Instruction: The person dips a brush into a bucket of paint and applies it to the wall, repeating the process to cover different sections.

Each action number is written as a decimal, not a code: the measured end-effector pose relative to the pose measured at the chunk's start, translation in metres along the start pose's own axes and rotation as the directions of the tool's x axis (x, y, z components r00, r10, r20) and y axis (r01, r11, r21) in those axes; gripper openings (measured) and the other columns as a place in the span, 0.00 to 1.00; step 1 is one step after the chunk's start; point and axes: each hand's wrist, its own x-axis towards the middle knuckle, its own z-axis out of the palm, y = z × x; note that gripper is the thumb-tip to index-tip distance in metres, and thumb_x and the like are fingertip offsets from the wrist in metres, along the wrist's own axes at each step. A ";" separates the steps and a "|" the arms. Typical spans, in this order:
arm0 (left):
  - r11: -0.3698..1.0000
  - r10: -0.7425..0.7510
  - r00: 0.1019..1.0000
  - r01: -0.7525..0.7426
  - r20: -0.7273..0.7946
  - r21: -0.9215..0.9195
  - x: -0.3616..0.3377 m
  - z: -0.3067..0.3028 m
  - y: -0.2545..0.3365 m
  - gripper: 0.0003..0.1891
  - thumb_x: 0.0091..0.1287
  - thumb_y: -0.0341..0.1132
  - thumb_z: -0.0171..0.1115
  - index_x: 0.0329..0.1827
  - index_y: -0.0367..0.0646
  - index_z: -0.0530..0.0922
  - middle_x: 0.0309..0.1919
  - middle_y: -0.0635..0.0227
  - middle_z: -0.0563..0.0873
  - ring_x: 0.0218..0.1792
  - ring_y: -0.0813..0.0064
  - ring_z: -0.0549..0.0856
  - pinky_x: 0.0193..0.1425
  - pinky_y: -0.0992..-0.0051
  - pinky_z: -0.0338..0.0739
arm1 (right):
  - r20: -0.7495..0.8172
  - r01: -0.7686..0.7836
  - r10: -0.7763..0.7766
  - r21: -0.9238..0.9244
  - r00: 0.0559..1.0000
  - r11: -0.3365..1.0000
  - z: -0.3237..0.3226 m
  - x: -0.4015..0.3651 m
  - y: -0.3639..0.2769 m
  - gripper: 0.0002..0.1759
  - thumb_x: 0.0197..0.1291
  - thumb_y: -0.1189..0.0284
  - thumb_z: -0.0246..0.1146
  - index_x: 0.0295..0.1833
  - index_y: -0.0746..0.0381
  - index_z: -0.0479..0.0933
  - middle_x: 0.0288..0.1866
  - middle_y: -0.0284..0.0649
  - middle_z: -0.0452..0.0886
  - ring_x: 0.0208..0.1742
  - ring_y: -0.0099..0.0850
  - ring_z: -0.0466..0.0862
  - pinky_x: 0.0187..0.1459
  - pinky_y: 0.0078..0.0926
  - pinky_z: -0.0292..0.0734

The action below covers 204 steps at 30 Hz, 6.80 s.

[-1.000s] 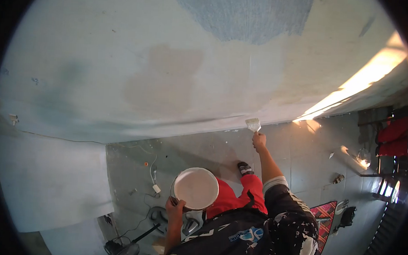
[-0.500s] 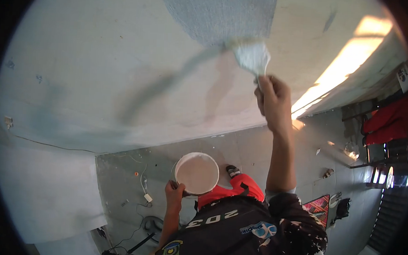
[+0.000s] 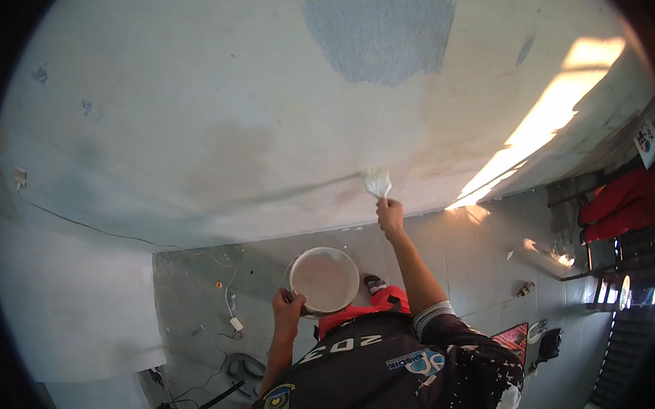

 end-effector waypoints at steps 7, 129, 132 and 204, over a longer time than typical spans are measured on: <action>0.999 -0.006 0.999 0.004 -0.045 -0.040 0.000 -0.005 -0.011 0.12 0.50 0.29 0.66 0.33 0.37 0.72 0.27 0.71 0.74 0.27 0.80 0.73 0.29 0.75 0.69 | 0.178 -0.052 0.029 0.130 0.984 0.990 0.007 -0.023 -0.125 0.16 0.67 0.69 0.54 0.28 0.66 0.74 0.18 0.31 0.71 0.14 0.20 0.68 0.13 0.22 0.57; 0.981 0.147 0.978 -0.126 -0.145 0.146 -0.161 -0.140 -0.134 0.19 0.51 0.39 0.63 0.43 0.36 0.80 0.33 0.50 0.85 0.36 0.51 0.86 0.43 0.60 0.78 | 0.802 0.703 0.555 -0.525 0.221 0.480 0.019 -0.352 -0.036 0.18 0.67 0.61 0.56 0.44 0.67 0.80 0.29 0.40 0.83 0.25 0.27 0.80 0.26 0.29 0.74; 0.975 0.171 0.966 -0.139 -0.193 0.171 -0.151 -0.140 -0.138 0.17 0.51 0.40 0.63 0.38 0.35 0.79 0.30 0.50 0.84 0.33 0.50 0.85 0.41 0.59 0.77 | 0.726 0.256 0.643 -0.688 0.243 0.680 -0.003 -0.343 -0.021 0.18 0.71 0.61 0.54 0.44 0.65 0.80 0.26 0.34 0.79 0.19 0.18 0.70 0.19 0.20 0.64; 0.933 0.341 0.934 -0.350 0.109 0.080 0.114 -0.095 0.023 0.17 0.47 0.34 0.71 0.31 0.29 0.76 0.26 0.61 0.83 0.29 0.74 0.81 0.33 0.70 0.75 | 0.062 0.503 -0.981 -0.863 0.184 0.040 0.031 -0.212 -0.518 0.20 0.62 0.71 0.57 0.59 0.61 0.79 0.37 0.58 0.83 0.40 0.54 0.83 0.44 0.48 0.78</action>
